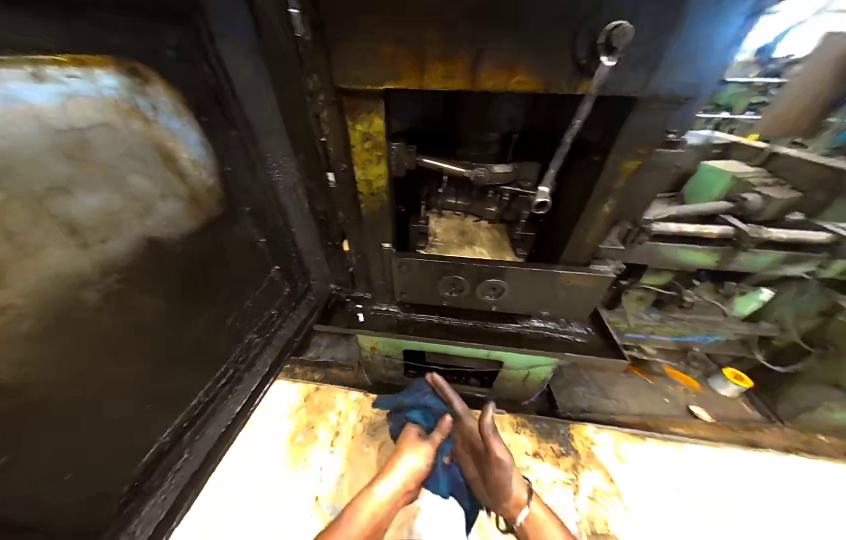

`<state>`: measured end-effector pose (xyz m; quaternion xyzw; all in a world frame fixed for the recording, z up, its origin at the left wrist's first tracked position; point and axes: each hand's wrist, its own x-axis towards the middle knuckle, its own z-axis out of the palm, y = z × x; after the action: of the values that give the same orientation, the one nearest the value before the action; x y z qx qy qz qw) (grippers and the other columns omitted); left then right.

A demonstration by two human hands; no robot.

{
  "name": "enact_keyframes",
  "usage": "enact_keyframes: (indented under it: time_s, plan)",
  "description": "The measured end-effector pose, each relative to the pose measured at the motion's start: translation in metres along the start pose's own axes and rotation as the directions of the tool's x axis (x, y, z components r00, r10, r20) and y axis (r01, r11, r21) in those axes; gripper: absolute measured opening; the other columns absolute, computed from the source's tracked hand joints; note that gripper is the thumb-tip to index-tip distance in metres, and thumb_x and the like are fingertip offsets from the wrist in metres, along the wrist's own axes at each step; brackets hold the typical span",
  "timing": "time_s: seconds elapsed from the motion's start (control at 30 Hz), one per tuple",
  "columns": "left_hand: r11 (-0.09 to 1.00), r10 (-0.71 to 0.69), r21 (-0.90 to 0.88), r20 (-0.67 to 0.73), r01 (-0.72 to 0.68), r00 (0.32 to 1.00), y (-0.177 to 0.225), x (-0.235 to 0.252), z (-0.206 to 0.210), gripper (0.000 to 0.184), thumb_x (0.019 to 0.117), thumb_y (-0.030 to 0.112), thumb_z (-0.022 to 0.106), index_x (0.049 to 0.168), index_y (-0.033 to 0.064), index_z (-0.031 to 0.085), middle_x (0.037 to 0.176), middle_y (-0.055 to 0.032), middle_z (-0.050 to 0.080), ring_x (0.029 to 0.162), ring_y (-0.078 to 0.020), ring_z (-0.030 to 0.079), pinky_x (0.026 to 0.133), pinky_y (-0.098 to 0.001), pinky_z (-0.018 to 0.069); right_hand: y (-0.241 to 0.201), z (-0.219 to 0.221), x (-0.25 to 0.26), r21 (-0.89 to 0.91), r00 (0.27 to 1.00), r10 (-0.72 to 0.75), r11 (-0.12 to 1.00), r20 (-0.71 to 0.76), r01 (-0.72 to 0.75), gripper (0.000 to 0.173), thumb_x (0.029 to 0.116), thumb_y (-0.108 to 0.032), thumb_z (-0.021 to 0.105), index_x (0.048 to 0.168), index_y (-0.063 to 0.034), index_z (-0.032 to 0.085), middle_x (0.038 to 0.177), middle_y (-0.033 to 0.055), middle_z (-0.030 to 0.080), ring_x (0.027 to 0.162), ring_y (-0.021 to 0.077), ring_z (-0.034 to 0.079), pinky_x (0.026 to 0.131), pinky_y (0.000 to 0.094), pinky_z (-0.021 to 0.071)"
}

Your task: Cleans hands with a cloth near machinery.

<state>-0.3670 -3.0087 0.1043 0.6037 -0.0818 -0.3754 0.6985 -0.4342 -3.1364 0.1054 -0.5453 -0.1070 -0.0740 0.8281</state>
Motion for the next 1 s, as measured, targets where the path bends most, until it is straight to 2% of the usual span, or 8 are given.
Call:
enact_keyframes:
  time_s: [0.17,0.27,0.4,0.53,0.63,0.73,0.8,1.0]
  plan:
    - [0.884,0.016,0.465,-0.135,0.049,0.991,-0.005,-0.005,-0.003,0.046,0.0981,0.043,0.065,0.114,-0.0002,0.067,0.099,-0.0138,0.072,0.091,-0.0229,0.072,0.087,-0.0444,0.0591,0.020,0.002,-0.013,-0.400,0.997,-0.074,0.915,-0.015,0.062,0.087,0.1013,-0.071,0.029,0.163,-0.0097,0.024,0.172,0.0102,0.014,0.157,0.0245,0.016,0.128,0.0482,0.0209]
    - [0.799,0.005,0.594,-0.168,0.097,0.986,-0.004,-0.011,-0.008,0.055,0.0958,0.053,0.063,0.111,0.0006,0.071,0.106,-0.0176,0.073,0.104,-0.0297,0.070,0.097,-0.0530,0.0539,0.009,0.006,-0.015,-0.541,0.999,-0.044,0.840,0.008,0.041,0.094,0.0994,-0.074,0.027,0.163,-0.0042,0.023,0.171,0.0157,0.013,0.158,0.0261,0.014,0.129,0.0475,0.0186]
    - [0.990,0.140,0.026,-0.059,-0.138,0.988,-0.006,-0.020,-0.012,0.049,0.1030,0.038,0.060,0.132,-0.0013,0.058,0.117,-0.0124,0.071,0.108,-0.0181,0.070,0.100,-0.0389,0.0570,0.005,-0.001,-0.013,-0.650,0.988,-0.136,0.745,0.071,0.149,0.098,0.0994,-0.074,0.029,0.164,-0.0025,0.013,0.171,0.0193,0.010,0.158,0.0318,0.015,0.130,0.0518,0.0204]
    - [0.964,-0.041,-0.264,-0.001,0.040,0.999,0.008,-0.034,0.007,0.048,0.1100,0.043,0.036,0.128,0.0051,0.058,0.107,-0.0082,0.070,0.099,-0.0162,0.068,0.089,-0.0387,0.0573,0.012,0.025,-0.014,-0.860,0.987,-0.121,0.487,0.105,0.151,0.107,0.0952,-0.079,0.028,0.163,0.0009,0.006,0.170,0.0223,0.010,0.156,0.0280,0.023,0.124,0.0474,0.0340]
    - [0.994,0.018,-0.104,-0.167,-0.036,0.986,0.013,-0.032,0.016,0.043,0.1096,0.038,0.043,0.118,0.0000,0.062,0.098,-0.0080,0.069,0.091,-0.0120,0.067,0.085,-0.0333,0.0566,0.013,0.035,-0.013,-0.675,0.994,-0.074,0.730,0.076,0.106,0.112,0.0934,-0.082,0.029,0.163,-0.0005,-0.002,0.171,0.0214,-0.001,0.159,0.0271,0.007,0.130,0.0467,0.0142]
    - [0.993,0.119,0.026,-0.233,-0.116,0.965,0.010,-0.028,0.016,0.042,0.1079,0.035,0.048,0.122,-0.0019,0.064,0.105,-0.0113,0.071,0.098,-0.0136,0.068,0.093,-0.0353,0.0558,0.010,0.036,-0.022,-0.398,1.000,-0.014,0.917,0.015,0.018,0.109,0.0946,-0.079,0.034,0.163,-0.0011,0.002,0.172,0.0160,0.006,0.158,0.0185,0.012,0.130,0.0406,0.0145]
    - [0.983,0.163,0.122,-0.254,-0.135,0.953,0.002,-0.022,0.013,0.043,0.1067,0.036,0.049,0.121,-0.0010,0.066,0.107,-0.0123,0.072,0.102,-0.0157,0.069,0.096,-0.0385,0.0553,0.011,0.034,-0.025,-0.287,1.000,0.003,0.958,-0.009,-0.005,0.108,0.0943,-0.079,0.035,0.163,-0.0012,0.006,0.170,0.0155,0.015,0.156,0.0179,0.020,0.128,0.0408,0.0218]
    - [0.824,0.314,0.551,-0.251,-0.131,0.916,-0.004,-0.019,-0.002,0.049,0.1039,0.041,0.046,0.124,0.0016,0.067,0.118,-0.0147,0.071,0.118,-0.0207,0.065,0.108,-0.0429,0.0491,0.009,0.029,-0.018,-0.184,0.995,-0.027,0.982,0.098,0.045,0.106,0.0944,-0.081,0.025,0.165,-0.0054,0.002,0.172,0.0171,-0.006,0.159,0.0301,0.001,0.130,0.0540,0.0101]
